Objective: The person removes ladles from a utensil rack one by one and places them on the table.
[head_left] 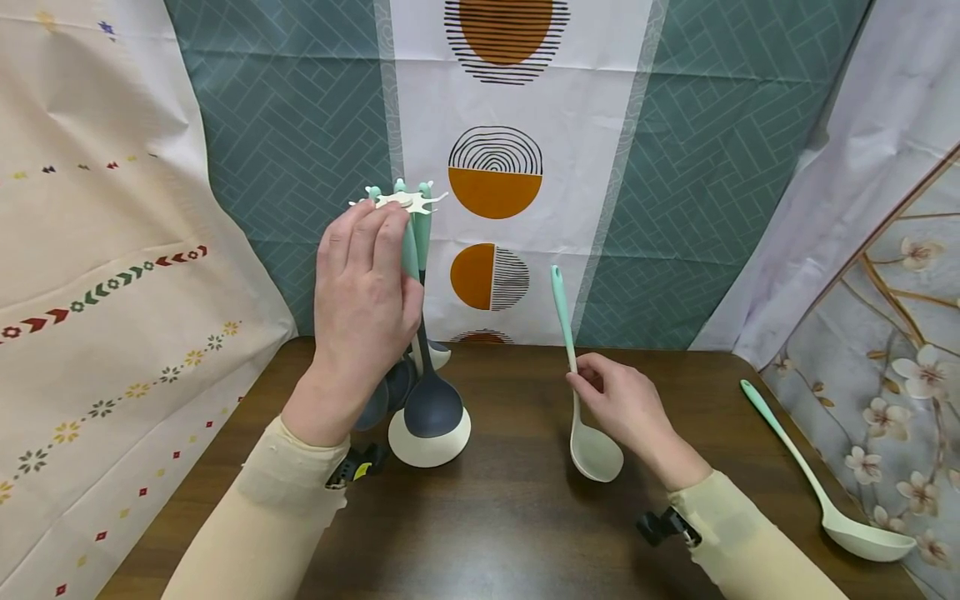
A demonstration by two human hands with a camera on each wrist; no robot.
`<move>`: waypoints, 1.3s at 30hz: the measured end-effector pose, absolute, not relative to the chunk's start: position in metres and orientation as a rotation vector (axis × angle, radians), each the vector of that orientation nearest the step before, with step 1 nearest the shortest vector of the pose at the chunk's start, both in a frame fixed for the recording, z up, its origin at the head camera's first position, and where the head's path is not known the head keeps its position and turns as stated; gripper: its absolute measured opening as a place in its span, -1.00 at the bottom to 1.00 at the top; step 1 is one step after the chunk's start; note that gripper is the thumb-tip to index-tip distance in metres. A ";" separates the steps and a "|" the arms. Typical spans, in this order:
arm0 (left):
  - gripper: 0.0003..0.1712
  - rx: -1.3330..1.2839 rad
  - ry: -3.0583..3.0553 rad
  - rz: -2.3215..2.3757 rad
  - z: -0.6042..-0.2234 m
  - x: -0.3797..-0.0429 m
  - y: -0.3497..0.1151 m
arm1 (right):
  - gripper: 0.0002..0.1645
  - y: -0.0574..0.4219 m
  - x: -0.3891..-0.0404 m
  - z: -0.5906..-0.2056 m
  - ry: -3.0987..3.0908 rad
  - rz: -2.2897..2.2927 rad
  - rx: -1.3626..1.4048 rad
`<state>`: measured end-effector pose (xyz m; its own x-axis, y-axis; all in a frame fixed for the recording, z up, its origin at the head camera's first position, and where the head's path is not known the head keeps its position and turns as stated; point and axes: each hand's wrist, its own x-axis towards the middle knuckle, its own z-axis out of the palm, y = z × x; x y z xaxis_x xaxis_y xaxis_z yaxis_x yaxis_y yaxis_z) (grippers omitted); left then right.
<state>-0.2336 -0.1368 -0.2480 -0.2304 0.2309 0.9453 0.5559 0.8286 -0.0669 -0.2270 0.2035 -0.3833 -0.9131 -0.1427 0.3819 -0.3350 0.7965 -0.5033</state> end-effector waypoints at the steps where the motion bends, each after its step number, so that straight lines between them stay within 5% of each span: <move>1: -0.41 -0.600 -1.814 -0.338 -0.248 -0.234 -0.137 | -0.82 0.204 -0.226 -0.384 -2.658 0.835 0.363; 39: -0.39 -0.629 -1.816 -0.368 -0.249 -0.236 -0.138 | -0.75 0.265 -0.212 -0.418 -2.776 0.668 0.236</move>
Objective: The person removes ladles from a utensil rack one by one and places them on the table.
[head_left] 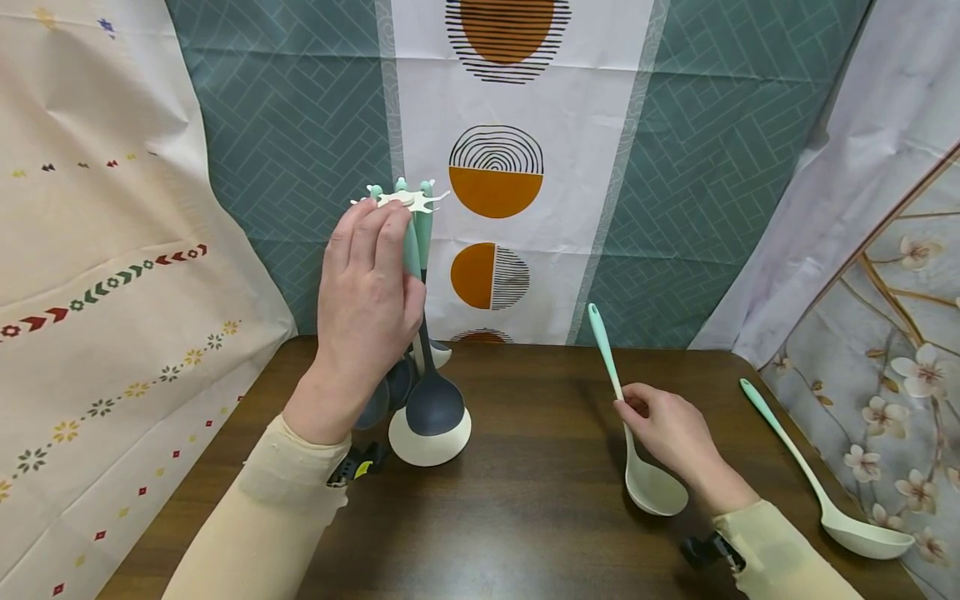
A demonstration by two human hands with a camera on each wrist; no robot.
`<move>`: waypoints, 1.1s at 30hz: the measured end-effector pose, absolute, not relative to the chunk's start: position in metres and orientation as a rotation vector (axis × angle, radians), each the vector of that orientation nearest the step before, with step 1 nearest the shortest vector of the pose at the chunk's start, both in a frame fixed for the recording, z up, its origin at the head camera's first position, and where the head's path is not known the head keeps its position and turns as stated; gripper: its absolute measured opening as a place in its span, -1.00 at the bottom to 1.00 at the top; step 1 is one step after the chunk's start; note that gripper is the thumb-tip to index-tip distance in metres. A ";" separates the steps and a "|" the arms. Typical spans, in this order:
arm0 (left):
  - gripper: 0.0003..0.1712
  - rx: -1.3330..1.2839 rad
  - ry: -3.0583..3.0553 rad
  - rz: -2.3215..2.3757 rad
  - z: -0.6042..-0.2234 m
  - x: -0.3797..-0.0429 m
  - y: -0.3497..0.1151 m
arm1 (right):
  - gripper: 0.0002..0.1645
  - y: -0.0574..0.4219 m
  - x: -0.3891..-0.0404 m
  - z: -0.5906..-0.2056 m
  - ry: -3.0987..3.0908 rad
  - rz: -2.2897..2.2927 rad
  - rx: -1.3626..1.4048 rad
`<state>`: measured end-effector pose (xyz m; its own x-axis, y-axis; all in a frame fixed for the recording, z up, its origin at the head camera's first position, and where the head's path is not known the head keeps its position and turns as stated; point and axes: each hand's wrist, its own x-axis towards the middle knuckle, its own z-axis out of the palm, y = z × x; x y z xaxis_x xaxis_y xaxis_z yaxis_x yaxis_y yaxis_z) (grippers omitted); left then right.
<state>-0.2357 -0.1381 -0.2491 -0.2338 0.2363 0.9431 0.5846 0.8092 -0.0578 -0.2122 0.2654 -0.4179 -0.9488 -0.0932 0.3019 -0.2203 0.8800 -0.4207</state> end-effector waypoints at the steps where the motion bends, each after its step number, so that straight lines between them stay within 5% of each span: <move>1: -0.39 -0.631 -1.814 -0.367 -0.249 -0.236 -0.138 | -0.76 0.267 -0.212 -0.418 -2.781 0.666 0.230; 33: -0.38 -0.625 -1.821 -0.363 -0.249 -0.236 -0.138 | -0.73 0.321 -0.206 -0.421 -2.851 0.559 0.129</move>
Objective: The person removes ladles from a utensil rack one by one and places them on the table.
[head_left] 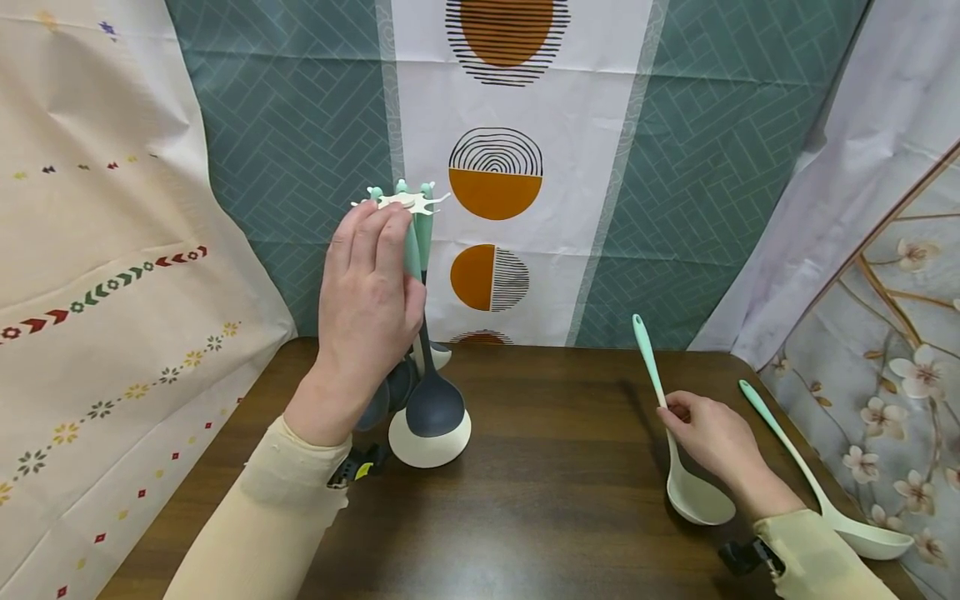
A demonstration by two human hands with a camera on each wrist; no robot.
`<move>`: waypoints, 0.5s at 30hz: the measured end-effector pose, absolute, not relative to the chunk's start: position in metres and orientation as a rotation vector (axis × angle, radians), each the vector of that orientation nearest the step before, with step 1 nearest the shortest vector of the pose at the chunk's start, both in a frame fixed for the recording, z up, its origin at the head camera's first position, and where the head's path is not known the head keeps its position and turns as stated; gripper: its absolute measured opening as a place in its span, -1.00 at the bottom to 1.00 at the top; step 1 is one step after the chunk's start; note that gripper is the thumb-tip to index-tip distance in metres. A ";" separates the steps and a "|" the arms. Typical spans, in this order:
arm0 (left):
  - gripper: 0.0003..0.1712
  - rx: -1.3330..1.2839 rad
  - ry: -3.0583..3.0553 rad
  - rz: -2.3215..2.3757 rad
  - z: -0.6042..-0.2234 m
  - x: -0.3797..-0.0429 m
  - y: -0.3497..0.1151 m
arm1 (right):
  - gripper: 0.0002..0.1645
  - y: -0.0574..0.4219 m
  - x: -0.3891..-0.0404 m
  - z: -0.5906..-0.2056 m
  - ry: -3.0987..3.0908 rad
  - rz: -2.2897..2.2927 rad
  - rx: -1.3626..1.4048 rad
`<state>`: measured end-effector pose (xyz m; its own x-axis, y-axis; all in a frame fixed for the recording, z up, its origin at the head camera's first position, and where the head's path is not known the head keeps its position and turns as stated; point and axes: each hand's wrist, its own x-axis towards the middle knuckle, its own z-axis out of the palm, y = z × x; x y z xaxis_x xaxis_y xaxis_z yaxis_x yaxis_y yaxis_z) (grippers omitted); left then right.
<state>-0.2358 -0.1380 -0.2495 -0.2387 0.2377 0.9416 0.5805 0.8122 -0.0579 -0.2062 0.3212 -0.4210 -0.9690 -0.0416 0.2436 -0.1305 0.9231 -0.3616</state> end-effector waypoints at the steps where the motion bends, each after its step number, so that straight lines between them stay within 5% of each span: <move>1: -0.38 -0.624 -1.825 -0.365 -0.250 -0.236 -0.138 | -0.73 0.323 -0.206 -0.421 -2.855 0.550 0.126; 15: -0.37 -0.634 -1.864 -0.339 -0.248 -0.234 -0.140 | -0.74 0.347 -0.203 -0.419 -2.906 0.519 0.087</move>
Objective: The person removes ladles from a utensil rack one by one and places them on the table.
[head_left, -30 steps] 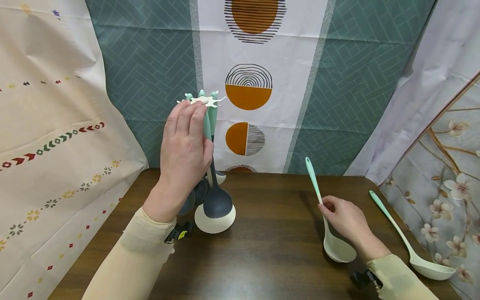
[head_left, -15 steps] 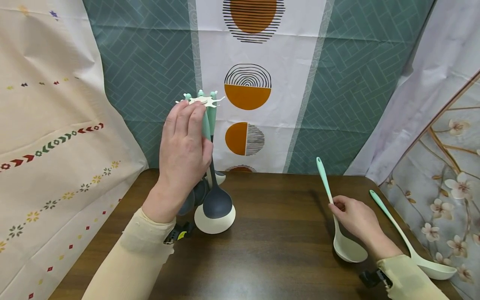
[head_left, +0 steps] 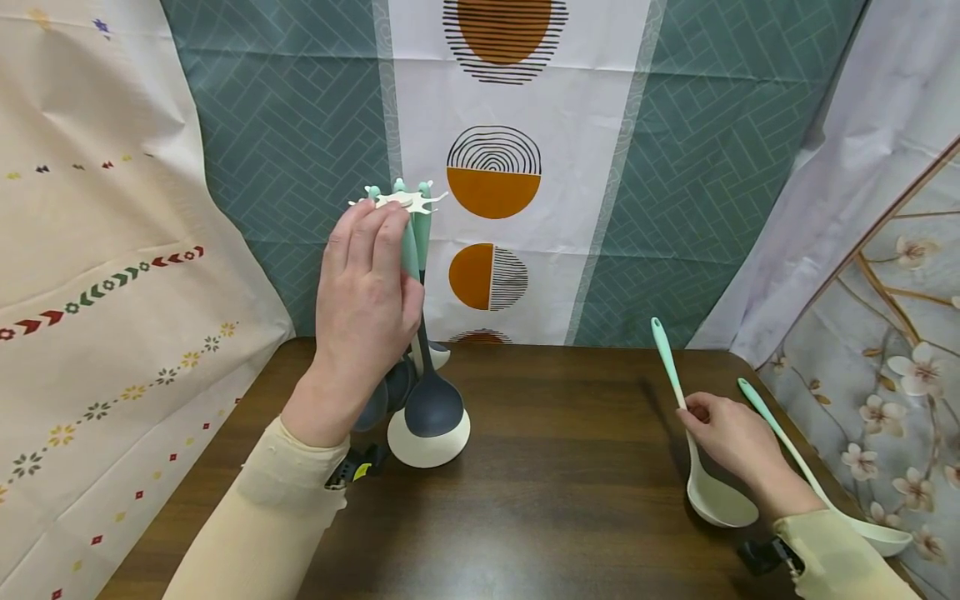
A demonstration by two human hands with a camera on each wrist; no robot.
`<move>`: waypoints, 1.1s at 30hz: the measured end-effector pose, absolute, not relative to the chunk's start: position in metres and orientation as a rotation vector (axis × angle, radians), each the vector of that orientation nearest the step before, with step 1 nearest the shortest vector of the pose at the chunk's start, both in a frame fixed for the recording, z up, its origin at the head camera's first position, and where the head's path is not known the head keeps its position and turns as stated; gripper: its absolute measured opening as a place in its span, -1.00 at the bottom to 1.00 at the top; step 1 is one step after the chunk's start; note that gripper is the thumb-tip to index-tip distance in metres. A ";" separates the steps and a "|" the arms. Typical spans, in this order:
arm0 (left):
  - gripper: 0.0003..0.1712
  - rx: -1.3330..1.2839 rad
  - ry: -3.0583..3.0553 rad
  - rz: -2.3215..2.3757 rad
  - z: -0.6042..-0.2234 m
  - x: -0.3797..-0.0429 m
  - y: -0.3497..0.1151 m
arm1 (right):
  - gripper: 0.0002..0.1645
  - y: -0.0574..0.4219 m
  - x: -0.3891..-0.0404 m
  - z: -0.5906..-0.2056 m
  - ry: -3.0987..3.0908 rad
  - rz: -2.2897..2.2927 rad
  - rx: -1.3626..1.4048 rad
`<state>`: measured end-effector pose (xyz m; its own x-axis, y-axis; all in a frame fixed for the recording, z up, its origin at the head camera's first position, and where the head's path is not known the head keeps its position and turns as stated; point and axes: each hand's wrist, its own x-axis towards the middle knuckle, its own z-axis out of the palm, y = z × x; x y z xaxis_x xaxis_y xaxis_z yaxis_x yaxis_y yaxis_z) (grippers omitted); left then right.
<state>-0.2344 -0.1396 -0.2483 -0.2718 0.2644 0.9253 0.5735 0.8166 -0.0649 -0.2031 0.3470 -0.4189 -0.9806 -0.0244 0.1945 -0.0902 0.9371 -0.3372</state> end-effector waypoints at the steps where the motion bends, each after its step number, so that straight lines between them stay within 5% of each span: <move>1: -0.37 -0.636 -1.863 -0.340 -0.248 -0.234 -0.140 | -0.75 0.348 -0.203 -0.419 -2.907 0.519 0.089; 33: -0.38 -0.644 -1.812 -0.364 -0.249 -0.236 -0.140 | -0.60 0.400 -0.203 -0.424 -3.095 0.404 0.019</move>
